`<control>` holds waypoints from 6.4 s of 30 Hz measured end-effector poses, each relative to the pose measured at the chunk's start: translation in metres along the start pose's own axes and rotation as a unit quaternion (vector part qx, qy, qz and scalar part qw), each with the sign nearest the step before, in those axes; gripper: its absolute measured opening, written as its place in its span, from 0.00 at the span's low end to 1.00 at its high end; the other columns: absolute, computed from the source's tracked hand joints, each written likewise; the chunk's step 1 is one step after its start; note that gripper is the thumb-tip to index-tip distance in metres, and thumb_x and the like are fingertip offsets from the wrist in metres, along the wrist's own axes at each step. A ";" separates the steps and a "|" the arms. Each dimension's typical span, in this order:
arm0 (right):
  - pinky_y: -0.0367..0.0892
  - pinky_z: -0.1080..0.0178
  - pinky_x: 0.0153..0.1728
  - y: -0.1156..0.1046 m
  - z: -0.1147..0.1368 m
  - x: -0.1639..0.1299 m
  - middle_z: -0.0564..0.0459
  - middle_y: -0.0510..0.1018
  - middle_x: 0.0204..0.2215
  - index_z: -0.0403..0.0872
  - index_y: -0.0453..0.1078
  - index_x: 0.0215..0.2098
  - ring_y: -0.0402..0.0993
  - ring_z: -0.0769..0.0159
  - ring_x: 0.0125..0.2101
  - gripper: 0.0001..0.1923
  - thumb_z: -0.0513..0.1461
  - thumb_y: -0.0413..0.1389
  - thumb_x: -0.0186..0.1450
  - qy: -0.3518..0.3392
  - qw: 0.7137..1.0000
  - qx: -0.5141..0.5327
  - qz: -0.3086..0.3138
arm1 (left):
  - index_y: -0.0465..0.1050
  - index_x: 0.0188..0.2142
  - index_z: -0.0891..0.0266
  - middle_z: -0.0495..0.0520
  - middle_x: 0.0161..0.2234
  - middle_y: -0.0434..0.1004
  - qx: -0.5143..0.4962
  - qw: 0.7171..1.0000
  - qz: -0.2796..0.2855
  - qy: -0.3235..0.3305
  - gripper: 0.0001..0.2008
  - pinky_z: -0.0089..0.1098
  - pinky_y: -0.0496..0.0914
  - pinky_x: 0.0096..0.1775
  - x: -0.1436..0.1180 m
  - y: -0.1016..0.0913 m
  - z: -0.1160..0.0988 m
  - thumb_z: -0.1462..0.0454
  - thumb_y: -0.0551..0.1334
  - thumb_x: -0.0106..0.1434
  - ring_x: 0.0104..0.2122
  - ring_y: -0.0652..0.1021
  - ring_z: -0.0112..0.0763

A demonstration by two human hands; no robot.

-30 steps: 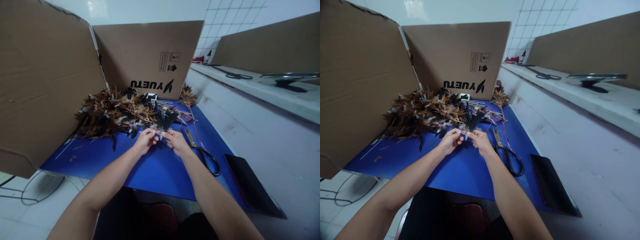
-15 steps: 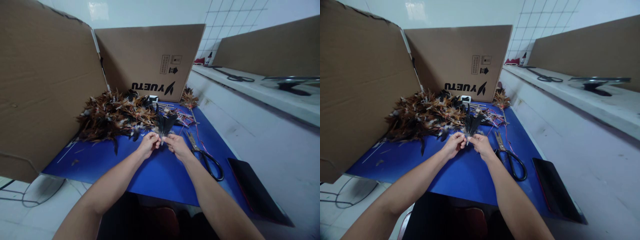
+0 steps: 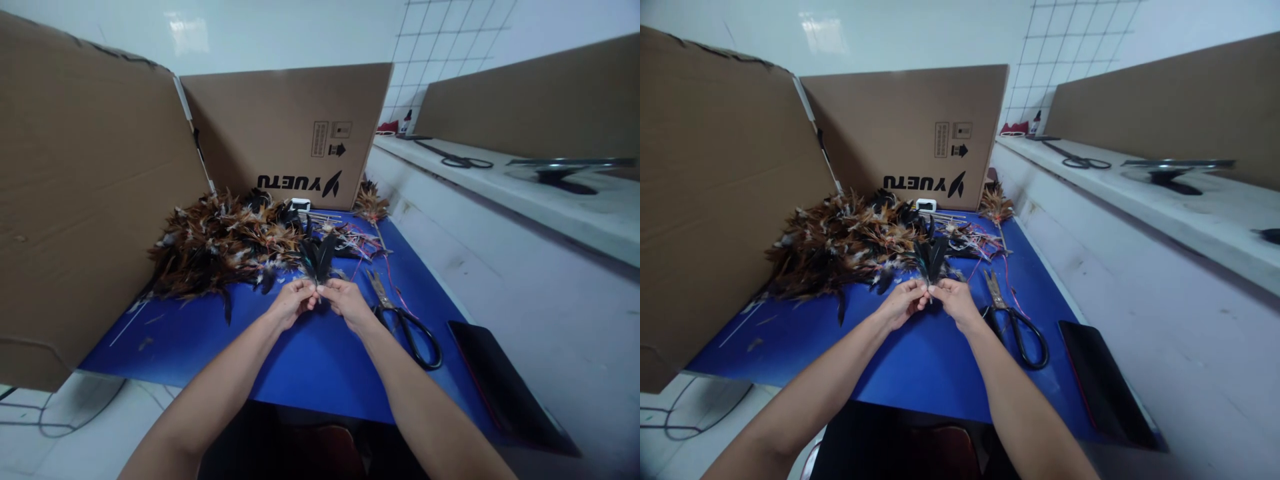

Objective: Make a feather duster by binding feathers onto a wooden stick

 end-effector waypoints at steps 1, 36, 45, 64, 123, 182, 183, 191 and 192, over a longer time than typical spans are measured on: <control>0.40 0.70 0.12 0.001 0.001 -0.001 0.61 0.64 0.12 0.44 0.65 0.20 0.46 0.81 0.11 0.17 0.47 0.64 0.48 -0.002 1.000 0.001 0.002 | 0.68 0.26 0.67 0.47 0.21 0.69 0.002 1.000 -0.001 -0.004 0.13 0.20 0.61 0.21 0.000 0.000 0.000 0.61 0.70 0.48 0.17 0.67 0.16; 0.46 0.67 0.21 -0.003 0.002 0.003 0.62 0.54 0.14 0.44 0.67 0.22 0.47 0.74 0.19 0.13 0.46 0.56 0.57 -0.071 0.984 -0.164 0.000 | 0.72 0.23 0.70 0.47 0.15 0.63 0.049 0.993 0.059 -0.089 0.13 0.24 0.54 0.20 -0.002 -0.005 0.005 0.59 0.67 0.51 0.15 0.62 0.18; 0.47 0.67 0.21 -0.009 0.004 0.003 0.62 0.52 0.16 0.46 0.62 0.22 0.48 0.74 0.19 0.15 0.48 0.56 0.57 -0.086 0.976 -0.202 -0.012 | 0.72 0.24 0.70 0.47 0.15 0.64 0.067 0.995 0.028 -0.065 0.13 0.23 0.56 0.20 -0.002 -0.003 0.003 0.59 0.67 0.52 0.15 0.63 0.18; 0.55 0.68 0.22 -0.014 0.007 0.002 0.59 0.65 0.16 0.45 0.72 0.27 0.58 0.72 0.19 0.09 0.42 0.54 0.56 -0.074 0.955 -0.286 -0.032 | 0.68 0.21 0.66 0.46 0.13 0.65 0.188 0.979 -0.080 0.009 0.10 0.24 0.61 0.19 0.003 -0.008 -0.002 0.62 0.62 0.53 0.13 0.65 0.20; 0.45 0.67 0.18 -0.013 -0.006 0.000 0.61 0.57 0.13 0.45 0.68 0.21 0.47 0.75 0.16 0.14 0.47 0.58 0.53 -0.018 0.982 -0.168 -0.084 | 0.67 0.21 0.64 0.45 0.14 0.66 0.282 0.953 -0.093 0.055 0.10 0.23 0.62 0.18 0.005 -0.003 -0.002 0.62 0.58 0.56 0.13 0.67 0.22; 0.37 0.69 0.15 -0.007 0.002 -0.008 0.66 0.51 0.11 0.46 0.60 0.22 0.41 0.79 0.13 0.17 0.49 0.60 0.51 0.130 0.982 -0.014 0.137 | 0.67 0.30 0.64 0.46 0.21 0.68 0.282 0.932 0.018 0.226 0.10 0.23 0.61 0.20 -0.014 0.012 -0.019 0.59 0.57 0.63 0.15 0.67 0.18; 0.37 0.68 0.15 -0.008 0.001 -0.008 0.66 0.51 0.11 0.47 0.60 0.22 0.41 0.79 0.13 0.17 0.49 0.60 0.52 0.132 0.982 -0.015 0.135 | 0.67 0.30 0.64 0.46 0.21 0.69 0.285 0.932 0.020 0.223 0.11 0.23 0.61 0.20 -0.014 0.012 -0.018 0.58 0.57 0.63 0.14 0.67 0.18; 0.48 0.68 0.21 -0.011 0.007 -0.007 0.62 0.59 0.16 0.44 0.65 0.22 0.52 0.76 0.18 0.13 0.45 0.58 0.53 0.086 0.978 -0.124 0.143 | 0.68 0.29 0.63 0.45 0.19 0.66 0.393 0.880 0.036 0.263 0.11 0.23 0.62 0.25 -0.016 0.018 -0.020 0.59 0.56 0.64 0.18 0.67 0.19; 0.51 0.68 0.23 -0.012 0.010 -0.007 0.60 0.63 0.17 0.44 0.67 0.23 0.55 0.75 0.20 0.11 0.44 0.58 0.53 0.064 0.976 -0.148 0.147 | 0.68 0.28 0.63 0.45 0.19 0.66 0.403 0.877 0.038 0.260 0.11 0.23 0.62 0.25 -0.015 0.018 -0.019 0.59 0.56 0.64 0.19 0.67 0.20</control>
Point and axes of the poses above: each hand's wrist, its own x-axis towards the middle knuckle, its own y-axis out of the palm, z = x × y, the point moved 6 cm from there along x, towards the middle knuckle
